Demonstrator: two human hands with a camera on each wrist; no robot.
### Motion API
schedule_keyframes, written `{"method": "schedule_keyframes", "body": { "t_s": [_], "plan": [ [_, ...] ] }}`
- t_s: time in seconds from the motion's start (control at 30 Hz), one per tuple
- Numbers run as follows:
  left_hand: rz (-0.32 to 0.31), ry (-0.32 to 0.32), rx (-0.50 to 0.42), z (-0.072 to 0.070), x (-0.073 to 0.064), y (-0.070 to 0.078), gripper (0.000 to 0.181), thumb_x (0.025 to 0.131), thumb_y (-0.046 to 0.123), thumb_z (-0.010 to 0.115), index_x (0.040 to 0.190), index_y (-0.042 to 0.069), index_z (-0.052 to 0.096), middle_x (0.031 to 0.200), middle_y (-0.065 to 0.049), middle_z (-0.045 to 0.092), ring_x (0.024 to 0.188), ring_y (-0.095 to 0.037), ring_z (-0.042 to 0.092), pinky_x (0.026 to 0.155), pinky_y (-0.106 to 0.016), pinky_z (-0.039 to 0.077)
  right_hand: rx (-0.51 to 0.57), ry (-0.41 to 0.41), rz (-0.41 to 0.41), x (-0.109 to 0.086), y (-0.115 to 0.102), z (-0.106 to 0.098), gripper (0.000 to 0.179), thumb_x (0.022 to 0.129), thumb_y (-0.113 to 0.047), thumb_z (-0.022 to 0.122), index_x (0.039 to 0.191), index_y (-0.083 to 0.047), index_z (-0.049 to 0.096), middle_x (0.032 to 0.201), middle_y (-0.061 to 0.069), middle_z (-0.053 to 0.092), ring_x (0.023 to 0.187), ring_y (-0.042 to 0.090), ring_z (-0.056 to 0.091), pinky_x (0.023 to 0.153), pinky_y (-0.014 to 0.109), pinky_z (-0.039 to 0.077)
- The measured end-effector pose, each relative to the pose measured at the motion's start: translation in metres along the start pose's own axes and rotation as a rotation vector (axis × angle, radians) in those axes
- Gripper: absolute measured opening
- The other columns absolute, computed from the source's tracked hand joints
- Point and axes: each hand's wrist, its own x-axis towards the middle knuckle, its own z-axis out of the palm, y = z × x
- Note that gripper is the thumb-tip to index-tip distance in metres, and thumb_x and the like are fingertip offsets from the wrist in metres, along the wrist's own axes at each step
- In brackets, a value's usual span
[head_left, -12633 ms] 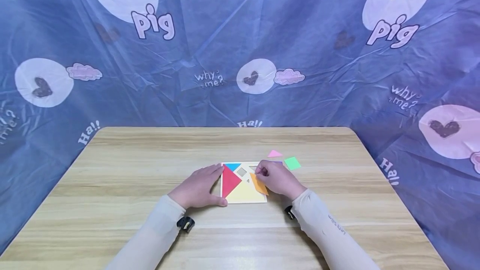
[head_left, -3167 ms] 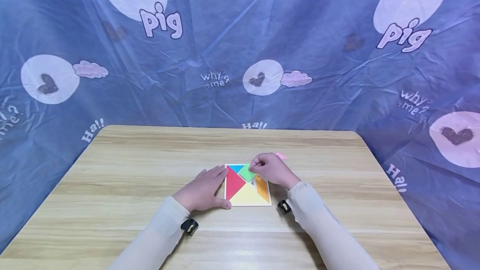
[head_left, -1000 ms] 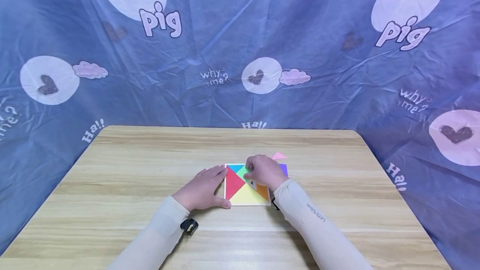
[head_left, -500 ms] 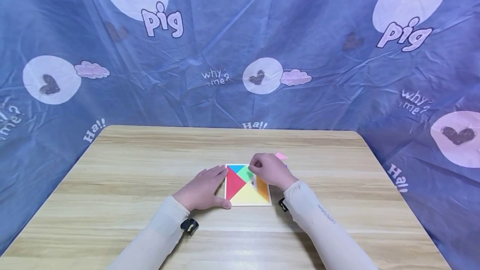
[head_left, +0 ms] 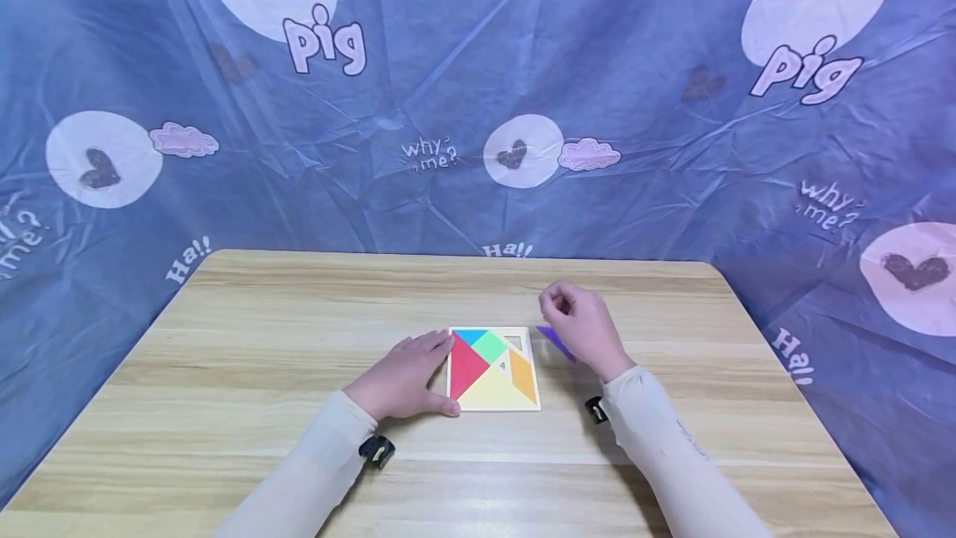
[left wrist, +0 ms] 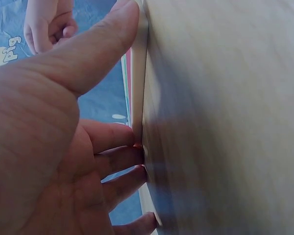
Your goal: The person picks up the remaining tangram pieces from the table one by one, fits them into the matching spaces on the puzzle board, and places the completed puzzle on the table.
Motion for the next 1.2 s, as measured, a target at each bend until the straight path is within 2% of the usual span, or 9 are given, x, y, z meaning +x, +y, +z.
{"method": "schedule_keyframes", "body": {
  "t_s": [0.1,0.2,0.3,0.37,0.53,0.73,0.97,1.2],
  "plan": [
    [0.000,0.001,-0.001,0.000,0.000,0.000,0.106,0.082,0.057,0.082,0.159,0.001,0.037,0.166,-0.014,0.035,0.154,-0.033,0.031,0.125,-0.053,0.026,-0.016,0.040,0.009,-0.001,0.004,-0.008,0.016,0.099,-0.014,0.061,0.093,-0.007,0.074,0.073,-0.001,0.064,0.064,0.014,0.055,0.062,0.025,0.046],
    [-0.004,0.000,-0.002,0.000,0.000,0.001,0.106,0.082,0.057,0.082,0.159,0.001,0.037,0.166,-0.013,0.035,0.154,-0.032,0.031,0.125,-0.053,0.026,-0.040,0.031,0.021,-0.001,0.008,-0.014,0.015,0.099,-0.013,0.062,0.098,-0.005,0.074,0.077,0.001,0.065,0.068,0.016,0.055,0.063,0.026,0.047],
    [-0.006,0.000,-0.006,0.000,0.000,0.000,0.106,0.081,0.057,0.083,0.159,0.001,0.037,0.166,-0.013,0.035,0.154,-0.032,0.031,0.125,-0.052,0.025,-0.081,-0.020,0.030,-0.001,0.013,-0.019,0.014,0.098,-0.012,0.063,0.105,-0.004,0.072,0.084,0.004,0.067,0.074,0.019,0.059,0.069,0.032,0.051],
    [-0.006,0.002,-0.007,0.000,0.001,-0.001,0.106,0.081,0.057,0.083,0.159,0.001,0.037,0.166,-0.013,0.035,0.154,-0.032,0.031,0.125,-0.052,0.026,-0.122,-0.086,0.032,-0.002,0.017,-0.020,0.015,0.097,-0.012,0.064,0.107,-0.003,0.071,0.089,0.006,0.069,0.079,0.020,0.061,0.073,0.036,0.053],
    [0.001,0.005,-0.010,0.000,0.001,-0.002,0.106,0.081,0.057,0.083,0.158,0.000,0.038,0.166,-0.013,0.036,0.154,-0.032,0.031,0.125,-0.052,0.026,-0.209,-0.236,0.027,-0.006,0.026,-0.019,0.012,0.096,-0.013,0.069,0.104,-0.005,0.071,0.096,0.007,0.068,0.087,0.021,0.063,0.082,0.042,0.055],
    [0.005,0.005,-0.011,-0.002,0.001,-0.003,0.106,0.081,0.056,0.083,0.158,0.000,0.038,0.165,-0.013,0.036,0.154,-0.032,0.032,0.125,-0.052,0.026,-0.260,-0.264,-0.027,-0.010,0.030,-0.014,0.006,0.094,-0.012,0.072,0.098,-0.007,0.074,0.090,0.003,0.064,0.081,0.017,0.058,0.077,0.038,0.052],
    [0.007,0.006,-0.020,-0.003,0.001,-0.005,0.105,0.081,0.055,0.084,0.158,0.000,0.038,0.165,-0.014,0.036,0.153,-0.032,0.032,0.126,-0.051,0.026,-0.305,-0.347,-0.079,-0.011,0.031,-0.012,0.011,0.093,-0.010,0.074,0.103,-0.006,0.078,0.083,0.001,0.056,0.077,0.016,0.048,0.070,0.031,0.042],
    [0.003,0.003,-0.027,-0.003,0.002,-0.005,0.106,0.080,0.054,0.085,0.158,0.000,0.038,0.165,-0.014,0.036,0.153,-0.033,0.032,0.126,-0.051,0.026,-0.323,-0.360,-0.067,-0.011,0.033,-0.011,0.016,0.090,-0.008,0.076,0.106,-0.005,0.076,0.088,0.003,0.058,0.082,0.018,0.051,0.075,0.035,0.047]
  ]
}}
